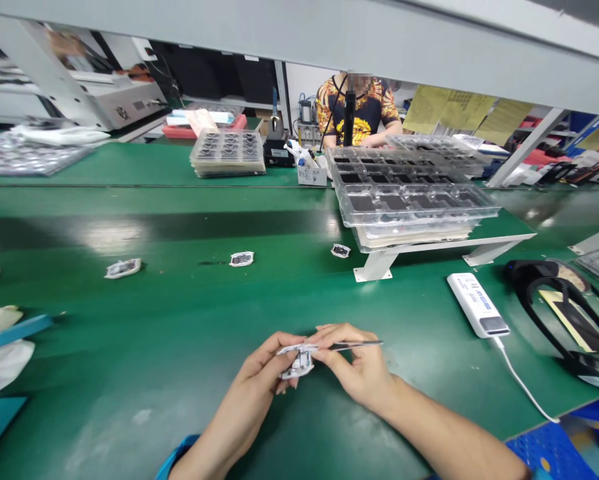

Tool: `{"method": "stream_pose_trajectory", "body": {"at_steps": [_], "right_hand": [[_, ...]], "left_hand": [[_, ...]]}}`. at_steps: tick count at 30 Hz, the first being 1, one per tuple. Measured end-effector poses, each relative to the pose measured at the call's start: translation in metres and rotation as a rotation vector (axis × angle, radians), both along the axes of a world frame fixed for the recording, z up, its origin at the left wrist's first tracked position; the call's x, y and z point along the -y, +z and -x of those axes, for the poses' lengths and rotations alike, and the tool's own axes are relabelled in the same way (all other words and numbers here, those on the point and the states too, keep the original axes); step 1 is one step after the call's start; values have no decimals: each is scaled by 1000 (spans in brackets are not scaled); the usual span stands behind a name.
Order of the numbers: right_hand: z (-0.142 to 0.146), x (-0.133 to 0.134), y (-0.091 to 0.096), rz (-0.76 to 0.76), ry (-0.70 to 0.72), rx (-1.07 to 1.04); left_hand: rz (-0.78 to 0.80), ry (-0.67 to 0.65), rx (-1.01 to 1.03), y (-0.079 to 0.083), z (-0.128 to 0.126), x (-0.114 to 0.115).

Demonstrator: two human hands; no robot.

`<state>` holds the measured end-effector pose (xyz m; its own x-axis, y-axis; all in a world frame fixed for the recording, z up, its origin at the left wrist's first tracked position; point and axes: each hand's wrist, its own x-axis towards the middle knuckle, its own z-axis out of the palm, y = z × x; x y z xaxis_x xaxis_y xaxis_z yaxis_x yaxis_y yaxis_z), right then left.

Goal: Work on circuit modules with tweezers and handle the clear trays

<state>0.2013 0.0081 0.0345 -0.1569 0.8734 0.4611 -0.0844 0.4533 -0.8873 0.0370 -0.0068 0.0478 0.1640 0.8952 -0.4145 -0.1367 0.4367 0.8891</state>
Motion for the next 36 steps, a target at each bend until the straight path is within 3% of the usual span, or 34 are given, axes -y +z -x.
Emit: {"method": "stream_pose_trajectory", "body": {"at_steps": [5, 13, 18, 23, 27, 30, 33, 36], "right_hand": [[1, 1, 0, 50, 4, -37], [-2, -2, -1, -21, -64, 56], [-2, -2, -2, -25, -84, 92], [-1, 2, 3, -180, -120, 116], [-4, 8, 17, -295, -96, 158], [-7, 11, 23, -377, -74, 194], [-8, 11, 15, -477, -63, 267], [-4, 6, -2, -645, -127, 329]], "left_hand": [[-15, 3, 2, -1, 0, 2], [-112, -168, -25, 4, 4, 5], [-160, -85, -65, -7, 3, 3], [-215, -112, -162, -10, 15, -15], [-289, -98, -270, -6, 22, -46], [-445, -122, -480, -1, 14, -85], [-569, -95, -647, 5, -11, -139], [-608, -147, -649, 10, -53, -190]]}}
